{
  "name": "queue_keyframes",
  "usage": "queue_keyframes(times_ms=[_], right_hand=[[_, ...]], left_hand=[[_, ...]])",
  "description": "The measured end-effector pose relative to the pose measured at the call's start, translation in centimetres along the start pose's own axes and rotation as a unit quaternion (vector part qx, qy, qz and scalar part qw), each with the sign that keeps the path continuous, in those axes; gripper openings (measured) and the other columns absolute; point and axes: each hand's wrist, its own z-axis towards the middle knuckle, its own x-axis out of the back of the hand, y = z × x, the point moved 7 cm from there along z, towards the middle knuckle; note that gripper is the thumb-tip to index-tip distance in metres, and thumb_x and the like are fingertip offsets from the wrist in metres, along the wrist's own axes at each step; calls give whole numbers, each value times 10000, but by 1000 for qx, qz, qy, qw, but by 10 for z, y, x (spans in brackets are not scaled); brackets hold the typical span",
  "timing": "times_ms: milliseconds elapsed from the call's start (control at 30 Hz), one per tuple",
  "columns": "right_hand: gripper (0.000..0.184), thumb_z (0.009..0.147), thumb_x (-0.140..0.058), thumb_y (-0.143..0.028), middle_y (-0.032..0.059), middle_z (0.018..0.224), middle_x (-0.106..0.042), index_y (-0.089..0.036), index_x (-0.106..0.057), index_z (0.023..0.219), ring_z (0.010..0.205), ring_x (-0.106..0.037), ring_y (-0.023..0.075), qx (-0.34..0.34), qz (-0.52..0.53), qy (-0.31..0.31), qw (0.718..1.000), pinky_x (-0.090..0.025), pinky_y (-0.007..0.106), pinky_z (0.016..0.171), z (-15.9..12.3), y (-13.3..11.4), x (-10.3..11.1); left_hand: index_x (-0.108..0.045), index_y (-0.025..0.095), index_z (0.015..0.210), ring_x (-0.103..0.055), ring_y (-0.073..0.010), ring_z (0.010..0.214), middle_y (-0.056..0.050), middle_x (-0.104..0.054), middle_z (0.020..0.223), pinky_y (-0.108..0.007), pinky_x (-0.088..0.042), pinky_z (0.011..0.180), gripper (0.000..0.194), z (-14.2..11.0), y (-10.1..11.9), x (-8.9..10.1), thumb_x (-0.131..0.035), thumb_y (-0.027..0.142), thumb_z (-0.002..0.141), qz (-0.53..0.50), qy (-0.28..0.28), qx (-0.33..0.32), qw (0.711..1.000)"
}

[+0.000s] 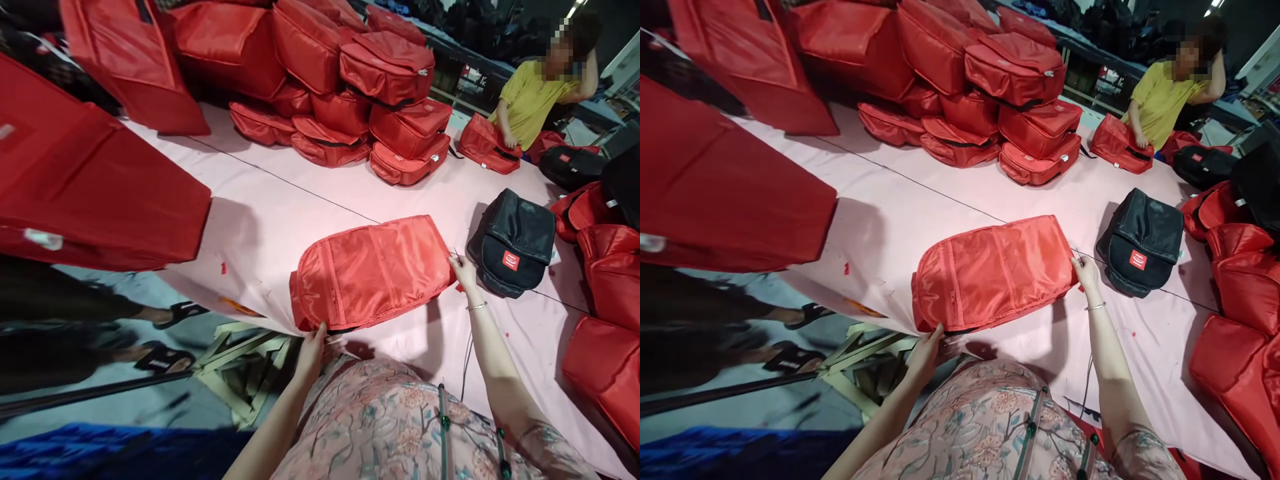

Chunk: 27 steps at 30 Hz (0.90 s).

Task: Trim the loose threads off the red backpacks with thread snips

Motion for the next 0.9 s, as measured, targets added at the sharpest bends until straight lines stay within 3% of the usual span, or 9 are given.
queue_keyframes(times_ms=[133, 233, 300, 367, 433, 533, 700, 800, 900], right_hand=[[344, 781, -432, -532, -13, 594, -513, -205, -490, 687, 565, -449, 146, 28, 73, 29, 997, -345, 251, 562, -36, -7, -13], [332, 832, -384, -496, -19, 600, -487, -209, -469, 687, 560, -424, 134, 43, 168, 38, 984, -350, 243, 539, -101, -27, -39], [332, 845, -400, -492, -7, 641, -518, -204, -498, 712, 578, -440, 130, 63, 223, -22, 973, -368, 237, 543, -150, -51, -66], [323, 834, -448, -484, -17, 613, -521, -202, -531, 700, 569, -444, 121, 135, 243, -166, 946, -368, 223, 529, -196, -87, -95], [303, 814, -507, -468, -30, 593, -526, -198, -563, 689, 558, -443, 106, 211, 240, -290, 902, -366, 208, 532, -229, -119, -108], [319, 810, -526, -471, -35, 601, -528, -185, -583, 682, 560, -439, 93, 200, 258, -287, 900, -356, 196, 534, -225, -129, -92], [336, 836, -471, -499, -1, 720, -593, -186, -591, 836, 631, -501, 127, 71, 246, -126, 958, -404, 230, 592, -180, -67, -57], [378, 865, -413, -486, 37, 880, -631, -186, -552, 1050, 721, -552, 155, 11, 200, -76, 977, -435, 266, 655, -179, -24, -59], [398, 896, -345, -466, 63, 978, -636, -189, -543, 1103, 836, -579, 180, -13, 211, -69, 975, -453, 300, 726, -191, -1, -73]], left_hand=[[-451, 178, 714, -588, -130, 549, 34, -516, 535, -324, -533, 674, 216, 19, 58, -3, -578, 347, 757, -51, -7, -136, 989], [-538, 186, 882, -614, -164, 872, -30, -630, 856, -360, -490, 854, 238, 16, 127, -11, -581, 368, 735, 30, 37, -294, 955], [-561, 208, 997, -527, -203, 1101, -58, -596, 1114, -379, -425, 959, 321, 2, 167, -30, -577, 379, 726, 145, 72, -405, 900], [-584, 193, 1020, -495, -223, 1147, -76, -569, 1192, -380, -399, 991, 345, -13, 186, -64, -553, 376, 729, 250, 40, -476, 842], [-594, 161, 1033, -568, -213, 1033, -95, -609, 1124, -370, -442, 940, 361, -20, 180, -105, -499, 371, 755, 322, -58, -475, 817], [-600, 143, 1058, -621, -188, 865, -96, -649, 1028, -345, -491, 851, 379, -27, 146, -154, -482, 362, 772, 409, -176, -441, 779], [-628, 181, 1073, -616, -178, 880, -82, -628, 1112, -325, -478, 874, 335, -41, 100, -198, -522, 286, 773, 531, -272, -461, 656], [-625, 182, 1103, -566, -199, 1029, -86, -612, 1146, -342, -414, 964, 332, -47, 93, -214, -485, 231, 806, 580, -262, -498, 590], [-641, 211, 1083, -526, -216, 1079, -78, -598, 1167, -353, -383, 977, 311, -52, 86, -233, -503, 223, 804, 644, -266, -504, 510]])
